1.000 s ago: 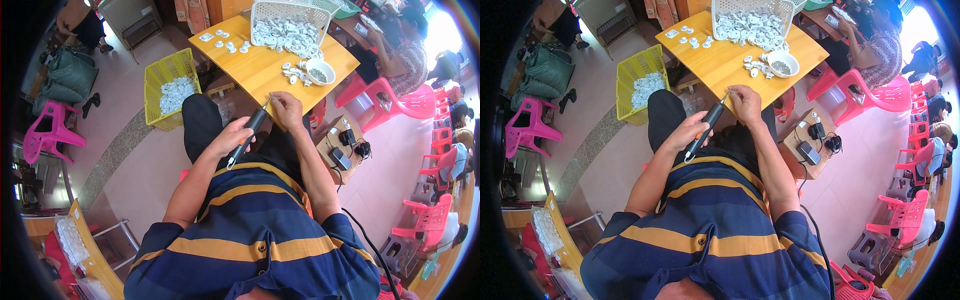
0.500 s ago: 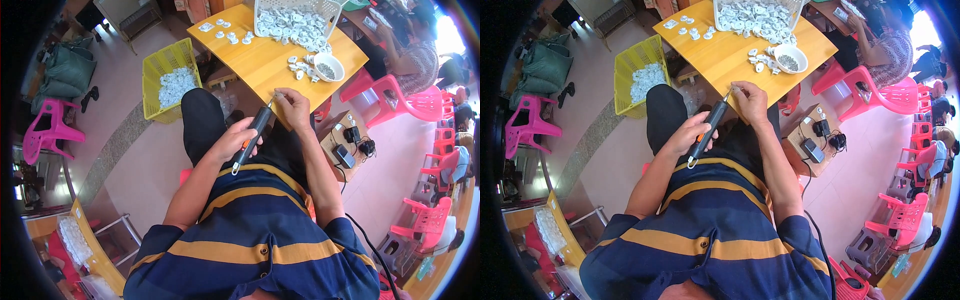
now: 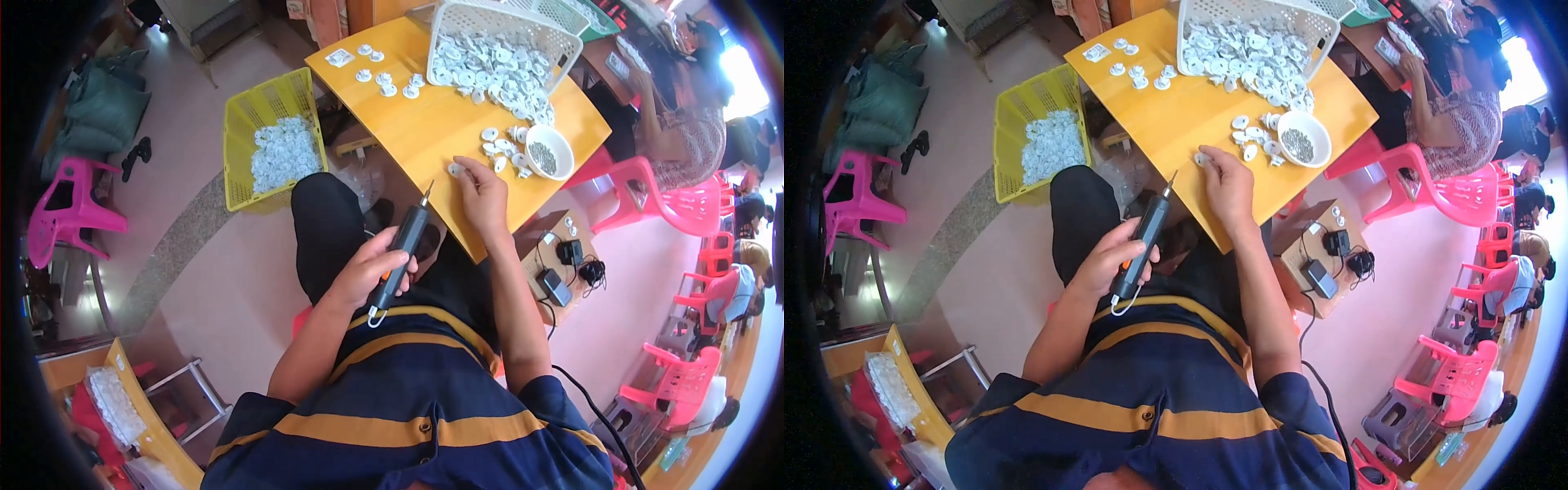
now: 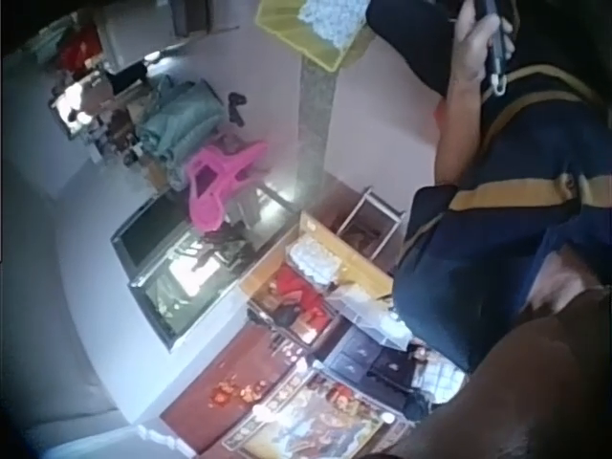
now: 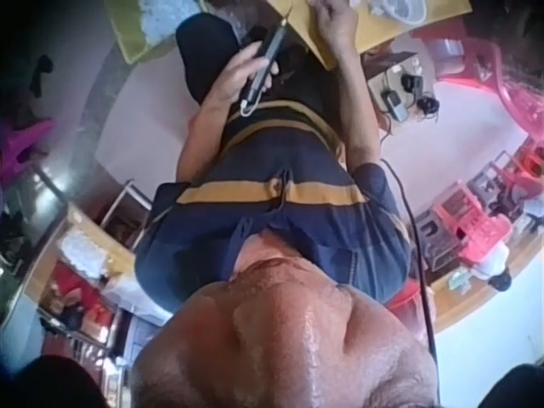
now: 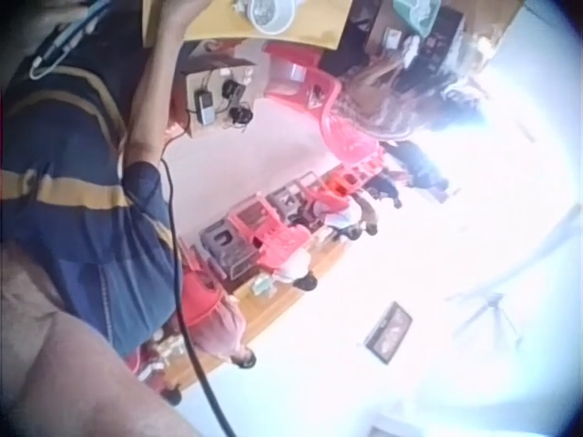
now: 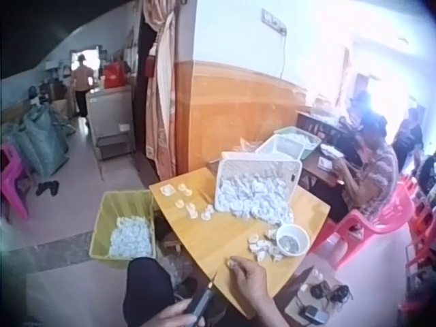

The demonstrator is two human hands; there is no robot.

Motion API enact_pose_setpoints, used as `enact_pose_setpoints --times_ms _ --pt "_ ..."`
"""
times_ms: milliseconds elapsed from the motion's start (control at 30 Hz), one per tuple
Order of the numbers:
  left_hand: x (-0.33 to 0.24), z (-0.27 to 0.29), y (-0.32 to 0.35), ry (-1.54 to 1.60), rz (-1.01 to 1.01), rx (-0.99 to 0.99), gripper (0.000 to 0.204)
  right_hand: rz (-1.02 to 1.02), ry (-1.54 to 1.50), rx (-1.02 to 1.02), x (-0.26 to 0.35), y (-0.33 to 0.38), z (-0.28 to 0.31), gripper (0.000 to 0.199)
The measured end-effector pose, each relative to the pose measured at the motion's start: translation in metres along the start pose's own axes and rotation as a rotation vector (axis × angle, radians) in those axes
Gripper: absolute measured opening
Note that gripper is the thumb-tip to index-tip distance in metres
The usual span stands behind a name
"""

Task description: The person assembles plastic components by taking screws from a bowl, inserting them into the plastic pieces, fastening them with an electric screwdriver, and placing the assembled parts on the table.

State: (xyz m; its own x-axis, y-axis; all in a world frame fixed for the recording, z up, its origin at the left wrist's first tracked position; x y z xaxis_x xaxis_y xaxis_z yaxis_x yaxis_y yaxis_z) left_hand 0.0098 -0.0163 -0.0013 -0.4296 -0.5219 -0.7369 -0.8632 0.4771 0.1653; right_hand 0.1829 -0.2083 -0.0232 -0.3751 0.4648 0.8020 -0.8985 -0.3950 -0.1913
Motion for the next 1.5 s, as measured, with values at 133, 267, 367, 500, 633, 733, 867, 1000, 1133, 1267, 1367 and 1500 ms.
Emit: enact_pose_setpoints --times_ms 133,267,367,500,633,733,867,1000,1133,1267,1367,1500 --pt "0.0 0.006 0.001 -0.016 -0.006 -0.05 0.05 -0.004 0.07 0.008 0.019 -0.029 -0.011 0.012" --pt "-0.004 0.01 0.001 -0.037 -0.015 -0.069 0.041 0.179 0.148 -0.048 0.019 -0.066 -0.026 0.017" --pt "-0.004 0.013 0.002 -0.036 -0.048 -0.088 0.035 0.154 0.094 -0.056 0.02 -0.089 -0.041 0.021" --pt "-0.004 0.016 0.001 -0.04 -0.056 -0.084 0.033 0.155 0.132 -0.127 0.02 -0.096 -0.045 0.033" --pt "-0.005 0.015 0.0 -0.065 -0.061 -0.077 0.032 0.159 0.164 -0.121 0.022 -0.076 -0.033 0.035" --pt "-0.002 0.016 0.001 -0.063 -0.06 -0.077 0.034 0.158 0.189 -0.146 0.022 -0.055 -0.008 0.031" --pt "-0.003 0.016 0.0 -0.068 -0.047 -0.092 0.036 0.061 0.108 -0.227 0.007 -0.033 0.038 0.021" --pt "-0.002 0.013 0.0 -0.082 -0.04 -0.105 0.042 -0.025 0.214 -0.308 -0.002 -0.031 0.089 0.017" --pt "-0.003 0.012 -0.001 -0.101 -0.034 -0.103 0.046 -0.166 0.428 -0.229 -0.021 -0.05 0.131 0.014" --pt "-0.001 0.012 -0.002 -0.108 -0.026 -0.098 0.045 -0.352 0.605 0.049 -0.052 -0.074 0.148 0.015" --pt "0.0 0.012 -0.001 -0.119 -0.031 -0.099 0.045 -0.43 0.673 0.163 -0.058 -0.08 0.145 0.015" --pt "-0.001 0.011 0.0 -0.13 -0.02 -0.094 0.045 -0.45 0.699 0.162 -0.062 -0.083 0.144 0.016"
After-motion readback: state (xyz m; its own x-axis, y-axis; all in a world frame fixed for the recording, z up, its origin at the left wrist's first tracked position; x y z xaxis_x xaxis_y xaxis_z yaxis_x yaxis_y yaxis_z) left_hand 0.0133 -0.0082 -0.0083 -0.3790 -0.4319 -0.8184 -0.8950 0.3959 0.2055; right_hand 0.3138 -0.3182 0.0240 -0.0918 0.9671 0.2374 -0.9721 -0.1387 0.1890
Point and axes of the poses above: each hand's wrist, its own y-axis away from the middle knuckle, its own z-axis out of the back of the hand, x = y × z, the point moved 2 cm from there along -y, towards the middle knuckle, and after that the axes turned 13 degrees about x, right-handed, at the moved point
